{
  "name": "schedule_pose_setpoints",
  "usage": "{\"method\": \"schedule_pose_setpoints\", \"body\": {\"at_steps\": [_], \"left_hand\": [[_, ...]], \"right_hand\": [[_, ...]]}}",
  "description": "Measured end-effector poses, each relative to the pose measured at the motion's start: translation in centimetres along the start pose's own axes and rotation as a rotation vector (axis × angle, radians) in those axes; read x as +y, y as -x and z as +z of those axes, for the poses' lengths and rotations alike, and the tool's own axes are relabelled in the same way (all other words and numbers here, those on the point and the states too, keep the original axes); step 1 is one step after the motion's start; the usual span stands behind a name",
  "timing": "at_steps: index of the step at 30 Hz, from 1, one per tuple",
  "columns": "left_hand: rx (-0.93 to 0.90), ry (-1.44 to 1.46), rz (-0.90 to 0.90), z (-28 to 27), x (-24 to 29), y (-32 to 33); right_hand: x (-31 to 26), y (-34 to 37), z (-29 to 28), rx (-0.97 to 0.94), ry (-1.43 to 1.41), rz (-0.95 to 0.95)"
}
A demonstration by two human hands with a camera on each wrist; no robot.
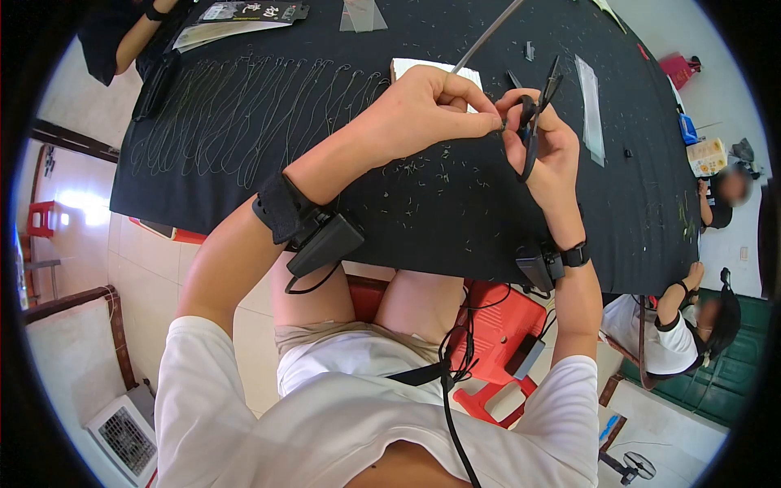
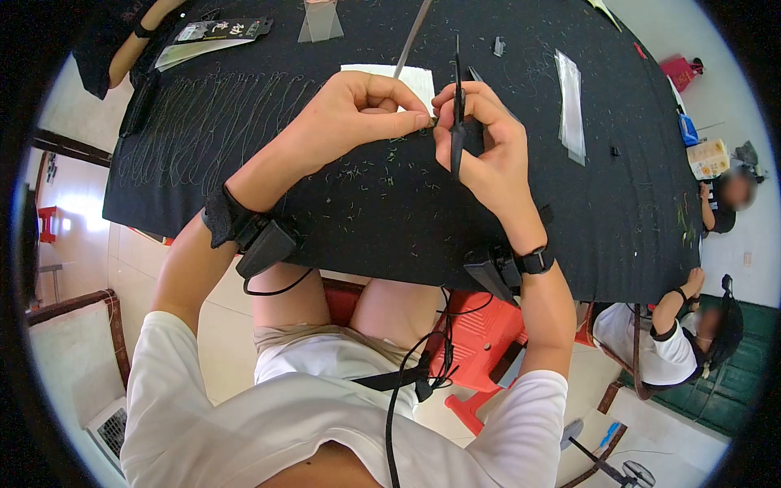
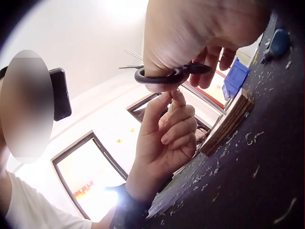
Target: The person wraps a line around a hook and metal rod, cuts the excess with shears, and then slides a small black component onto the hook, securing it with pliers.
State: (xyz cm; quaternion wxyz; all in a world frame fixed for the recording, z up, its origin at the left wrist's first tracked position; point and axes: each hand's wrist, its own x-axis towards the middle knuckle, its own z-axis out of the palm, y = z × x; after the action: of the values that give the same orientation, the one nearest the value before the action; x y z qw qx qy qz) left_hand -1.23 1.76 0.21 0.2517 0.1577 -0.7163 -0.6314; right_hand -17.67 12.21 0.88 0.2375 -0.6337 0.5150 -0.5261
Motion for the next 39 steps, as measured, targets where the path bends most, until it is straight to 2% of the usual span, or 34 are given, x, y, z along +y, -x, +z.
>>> {"method": "schedule_pose_setpoints", "body": {"at_steps": [8, 15, 32, 34, 39], "left_hand": [[-0.01, -0.03, 0.029, 0.02, -0.2, -0.06], [0.023, -0.036, -0.009, 0.01, -0.2, -0.09], [-0.084, -0.043, 0.006, 0.31, -0.39, 0.01], [-0.07, -0.031, -0.002, 0.39, -0.6, -0.01], [0.0, -0.031, -0.011, 0.39, -0.27, 0.04]], "right_hand": [[0.31, 0.14, -0.09, -0.009, 0.042, 0.036], [0.52, -0.08, -0.04, -0.002, 0.056, -0.026], [-0.27, -0.02, -0.03, -0.055, 0.038, 0.058], [-0.14, -0.09, 0.05, -0.018, -0.04, 0.043], [0.26, -0.02, -0.18, -0.003, -0.033, 0.032]]}}
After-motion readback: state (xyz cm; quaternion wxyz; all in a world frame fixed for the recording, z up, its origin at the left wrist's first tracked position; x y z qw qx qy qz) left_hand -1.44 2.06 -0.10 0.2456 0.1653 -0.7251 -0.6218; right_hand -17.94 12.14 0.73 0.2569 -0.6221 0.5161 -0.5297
